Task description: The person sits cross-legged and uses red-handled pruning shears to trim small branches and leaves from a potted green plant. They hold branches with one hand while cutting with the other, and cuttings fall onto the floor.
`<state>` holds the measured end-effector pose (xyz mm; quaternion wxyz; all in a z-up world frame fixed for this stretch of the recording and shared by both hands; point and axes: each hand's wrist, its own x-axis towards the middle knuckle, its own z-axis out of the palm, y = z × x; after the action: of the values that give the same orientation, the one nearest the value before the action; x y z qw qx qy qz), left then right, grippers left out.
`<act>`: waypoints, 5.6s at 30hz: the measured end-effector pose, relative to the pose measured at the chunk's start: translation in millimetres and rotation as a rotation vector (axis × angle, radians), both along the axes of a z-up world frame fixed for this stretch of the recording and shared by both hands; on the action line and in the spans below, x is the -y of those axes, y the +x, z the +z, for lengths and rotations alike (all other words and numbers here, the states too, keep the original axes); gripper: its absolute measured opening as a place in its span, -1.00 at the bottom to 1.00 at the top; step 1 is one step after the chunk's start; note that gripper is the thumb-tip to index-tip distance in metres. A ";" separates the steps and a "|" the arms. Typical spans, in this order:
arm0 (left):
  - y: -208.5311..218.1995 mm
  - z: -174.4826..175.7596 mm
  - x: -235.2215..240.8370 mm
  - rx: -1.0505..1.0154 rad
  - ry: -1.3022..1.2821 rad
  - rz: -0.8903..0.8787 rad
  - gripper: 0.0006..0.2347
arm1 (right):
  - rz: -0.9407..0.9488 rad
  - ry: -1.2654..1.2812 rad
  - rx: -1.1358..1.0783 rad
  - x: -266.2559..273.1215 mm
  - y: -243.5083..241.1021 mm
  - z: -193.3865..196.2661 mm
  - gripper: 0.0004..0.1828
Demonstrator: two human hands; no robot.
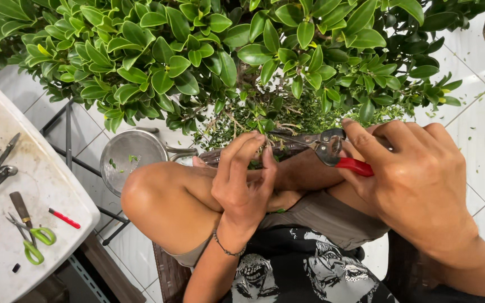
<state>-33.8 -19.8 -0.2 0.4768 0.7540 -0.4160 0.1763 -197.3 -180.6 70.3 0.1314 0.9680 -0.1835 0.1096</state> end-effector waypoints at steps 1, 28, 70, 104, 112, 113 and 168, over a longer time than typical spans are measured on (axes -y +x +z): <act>0.8 1.0 1.4 0.000 0.000 0.001 -0.87 | 0.001 0.000 0.000 0.0 0.6 0.5 -0.41; -3.0 -14.2 4.5 -0.110 -0.130 0.046 -0.68 | -0.023 0.151 0.042 9.6 -3.1 -19.2 -0.54; 4.7 -20.0 9.7 -0.503 -0.447 -0.155 -0.51 | -0.301 1.133 0.480 -95.8 23.3 -104.9 -0.67; 2.7 -16.3 10.8 -0.355 -0.386 -0.091 -0.50 | -0.271 1.121 0.509 -94.1 33.4 -100.2 -0.72; 5.2 -18.9 8.3 -0.327 -0.373 -0.104 -0.50 | -0.277 1.168 0.522 -93.8 30.6 -111.0 -0.65; 4.8 -16.2 7.9 -0.306 -0.360 -0.096 -0.51 | -0.265 1.195 0.527 -93.5 29.5 -111.3 -0.63; 16.2 -1.6 -15.1 0.288 0.077 -0.193 -0.78 | -0.198 0.822 -0.249 -1.9 17.7 0.5 -0.39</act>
<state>-17.6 -4.7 -1.8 0.3976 0.6953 -0.5569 0.2199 -179.6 -178.7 70.8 -0.2334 0.9234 -0.2867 -0.1030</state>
